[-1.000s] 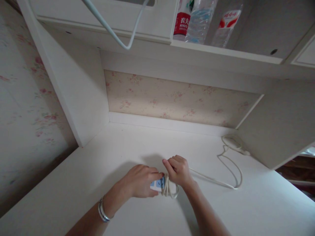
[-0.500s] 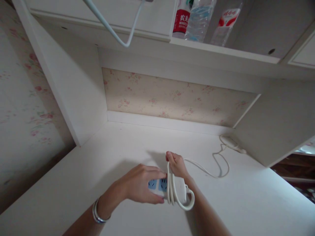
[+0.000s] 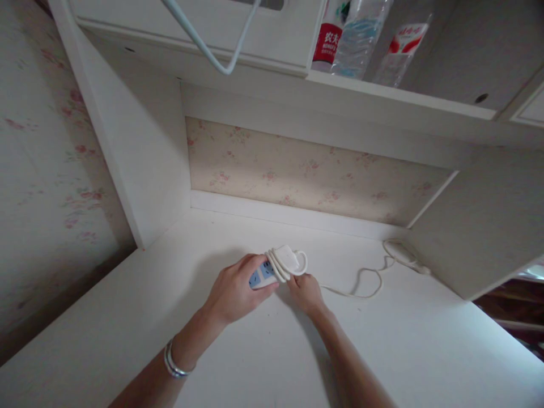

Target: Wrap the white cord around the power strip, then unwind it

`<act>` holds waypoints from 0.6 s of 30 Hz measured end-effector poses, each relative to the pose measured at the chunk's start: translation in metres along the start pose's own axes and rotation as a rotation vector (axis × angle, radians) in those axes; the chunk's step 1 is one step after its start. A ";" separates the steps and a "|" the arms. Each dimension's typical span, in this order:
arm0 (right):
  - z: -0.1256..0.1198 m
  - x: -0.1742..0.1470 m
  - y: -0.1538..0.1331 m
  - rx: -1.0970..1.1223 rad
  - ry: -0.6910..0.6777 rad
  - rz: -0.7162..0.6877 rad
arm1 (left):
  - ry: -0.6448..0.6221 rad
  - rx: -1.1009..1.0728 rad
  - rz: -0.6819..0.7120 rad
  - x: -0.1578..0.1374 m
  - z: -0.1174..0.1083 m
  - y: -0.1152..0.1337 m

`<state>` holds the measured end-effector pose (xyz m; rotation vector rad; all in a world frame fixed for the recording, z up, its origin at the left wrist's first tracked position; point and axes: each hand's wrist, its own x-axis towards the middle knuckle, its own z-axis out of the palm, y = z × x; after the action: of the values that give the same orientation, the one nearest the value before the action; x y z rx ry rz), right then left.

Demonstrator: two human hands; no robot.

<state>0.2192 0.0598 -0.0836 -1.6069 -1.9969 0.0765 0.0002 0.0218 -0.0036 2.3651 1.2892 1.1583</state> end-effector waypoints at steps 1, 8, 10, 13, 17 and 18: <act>-0.002 0.000 -0.002 -0.043 0.016 -0.009 | 0.010 0.038 -0.024 0.001 -0.001 -0.002; -0.020 -0.008 -0.021 -0.125 0.182 -0.193 | 0.009 0.276 -0.150 0.004 0.000 -0.005; -0.021 -0.011 -0.025 -0.124 0.192 -0.242 | -0.008 0.329 -0.143 0.003 0.002 -0.004; -0.021 -0.015 -0.031 -0.129 0.238 -0.264 | -0.038 0.405 -0.111 0.001 0.006 -0.004; -0.021 -0.016 -0.036 -0.142 0.313 -0.332 | -0.109 0.488 -0.054 -0.002 0.014 -0.007; -0.021 -0.016 -0.037 -0.146 0.320 -0.367 | -0.131 0.492 -0.041 -0.003 0.017 -0.007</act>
<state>0.1981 0.0290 -0.0576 -1.2164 -2.0371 -0.4465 0.0068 0.0267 -0.0202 2.6693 1.7236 0.7157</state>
